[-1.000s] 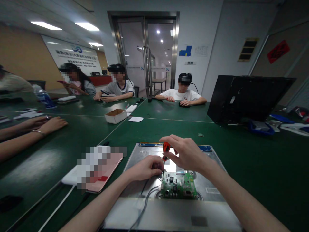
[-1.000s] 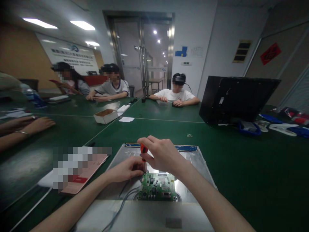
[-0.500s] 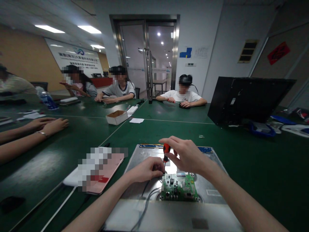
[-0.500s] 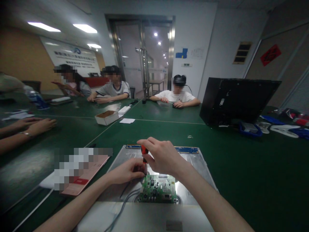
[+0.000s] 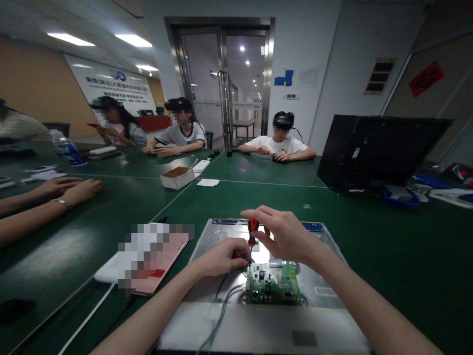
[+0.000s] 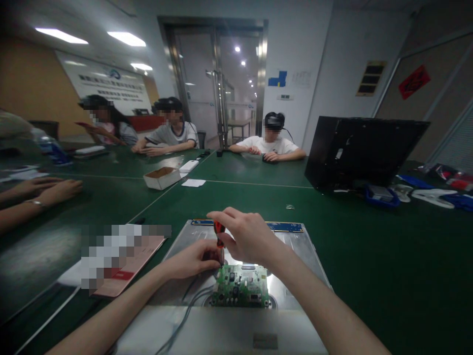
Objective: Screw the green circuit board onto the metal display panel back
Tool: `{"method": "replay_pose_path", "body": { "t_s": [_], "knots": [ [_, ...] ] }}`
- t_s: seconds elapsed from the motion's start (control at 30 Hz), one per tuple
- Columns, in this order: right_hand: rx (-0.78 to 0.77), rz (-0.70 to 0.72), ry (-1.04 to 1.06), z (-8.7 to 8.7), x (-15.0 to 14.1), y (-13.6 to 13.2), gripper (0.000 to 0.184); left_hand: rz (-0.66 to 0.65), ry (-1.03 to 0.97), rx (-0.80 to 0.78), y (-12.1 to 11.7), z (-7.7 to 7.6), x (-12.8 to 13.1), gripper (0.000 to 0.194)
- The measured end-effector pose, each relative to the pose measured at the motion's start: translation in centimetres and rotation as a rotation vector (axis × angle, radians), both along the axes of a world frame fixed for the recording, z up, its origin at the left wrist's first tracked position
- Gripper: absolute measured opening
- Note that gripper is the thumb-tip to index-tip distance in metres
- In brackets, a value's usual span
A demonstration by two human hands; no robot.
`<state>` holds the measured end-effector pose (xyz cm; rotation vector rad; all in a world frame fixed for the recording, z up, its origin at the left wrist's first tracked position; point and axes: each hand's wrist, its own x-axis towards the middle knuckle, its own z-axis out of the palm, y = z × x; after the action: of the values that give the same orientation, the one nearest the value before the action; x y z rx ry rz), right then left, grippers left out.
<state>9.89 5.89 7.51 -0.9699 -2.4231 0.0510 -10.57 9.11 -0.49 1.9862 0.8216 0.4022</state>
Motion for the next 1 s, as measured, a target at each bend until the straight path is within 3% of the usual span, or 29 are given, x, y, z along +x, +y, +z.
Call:
{"method": "replay_pose_path", "body": {
  "t_s": [0.17, 0.4, 0.67, 0.83, 1.0],
  "knots": [
    [0.043, -0.049, -0.04, -0.04, -0.09, 0.14, 0.027, 0.002, 0.021, 0.023, 0.01, 0.06, -0.04, 0.004],
    [-0.014, 0.042, 0.02, 0.05, 0.05, -0.11, 0.046, 0.003, 0.016, 0.015, 0.06, -0.08, -0.07, 0.005],
    [0.028, -0.013, -0.032, 0.08, 0.01, 0.0, 0.025, 0.003, 0.037, 0.02, -0.07, 0.23, 0.0, 0.001],
    [-0.04, 0.088, 0.046, 0.38, 0.05, -0.36, 0.041, 0.013, 0.031, 0.014, 0.02, 0.05, 0.02, 0.003],
    [0.013, -0.021, -0.018, 0.1, -0.06, -0.06, 0.027, 0.007, 0.045, 0.027, -0.05, 0.11, 0.03, 0.002]
  ]
}}
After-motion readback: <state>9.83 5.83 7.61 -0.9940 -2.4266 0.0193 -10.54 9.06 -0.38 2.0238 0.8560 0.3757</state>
